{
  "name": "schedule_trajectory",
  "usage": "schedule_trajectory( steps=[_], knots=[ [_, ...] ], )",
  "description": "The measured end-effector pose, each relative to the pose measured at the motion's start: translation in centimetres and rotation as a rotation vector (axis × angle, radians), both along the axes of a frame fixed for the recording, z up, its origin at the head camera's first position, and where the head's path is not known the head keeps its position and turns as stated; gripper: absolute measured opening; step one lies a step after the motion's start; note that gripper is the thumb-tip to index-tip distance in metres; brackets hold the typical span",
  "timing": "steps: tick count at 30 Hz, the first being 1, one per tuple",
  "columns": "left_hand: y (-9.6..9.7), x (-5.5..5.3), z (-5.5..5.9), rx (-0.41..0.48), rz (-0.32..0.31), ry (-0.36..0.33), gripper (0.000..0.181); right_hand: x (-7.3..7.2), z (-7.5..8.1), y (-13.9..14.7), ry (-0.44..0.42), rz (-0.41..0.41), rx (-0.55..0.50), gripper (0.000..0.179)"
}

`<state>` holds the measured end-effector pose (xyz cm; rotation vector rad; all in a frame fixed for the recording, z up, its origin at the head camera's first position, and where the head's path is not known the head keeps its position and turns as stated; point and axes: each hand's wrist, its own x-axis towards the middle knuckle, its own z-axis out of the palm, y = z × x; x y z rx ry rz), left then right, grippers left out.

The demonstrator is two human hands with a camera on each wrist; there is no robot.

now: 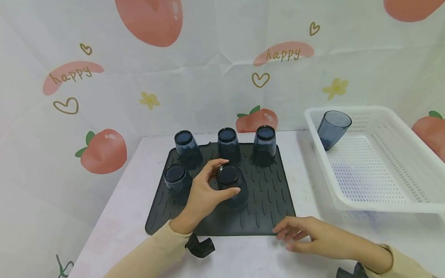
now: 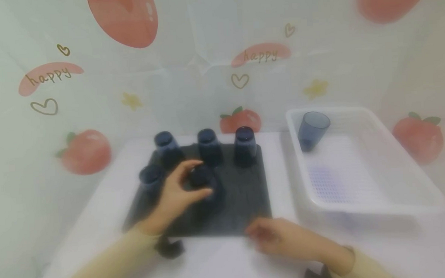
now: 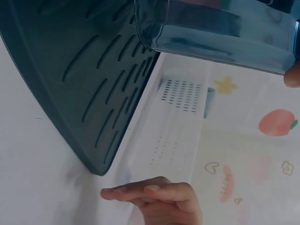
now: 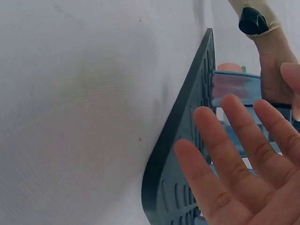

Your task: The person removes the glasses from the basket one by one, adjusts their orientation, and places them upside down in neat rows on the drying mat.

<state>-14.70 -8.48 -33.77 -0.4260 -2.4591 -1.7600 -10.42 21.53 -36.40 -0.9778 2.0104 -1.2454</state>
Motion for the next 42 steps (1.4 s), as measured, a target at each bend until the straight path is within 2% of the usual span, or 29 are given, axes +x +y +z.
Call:
schedule_trajectory(
  steps=[15, 22, 32, 42],
  knots=[
    [-0.2, -0.2, -1.1, -0.036, 0.055, -0.068, 0.068, 0.1, -0.2, -0.2, -0.022, 0.000, -0.004, 0.029],
    [-0.3, -0.4, -1.6, -0.031, 0.054, -0.084, 0.068, 0.2, -0.4, -0.3, -0.026, -0.001, -0.004, 0.029],
    [-0.4, -0.5, -1.8, -0.029, 0.051, -0.096, 0.068, 0.0, -0.8, -0.4, -0.029, 0.003, -0.013, 0.029],
    [-0.5, -0.6, -1.9, -0.046, 0.024, -0.138, 0.069, 0.0, -1.0, -0.6, -0.064, 0.004, -0.007, 0.028]
  ],
)
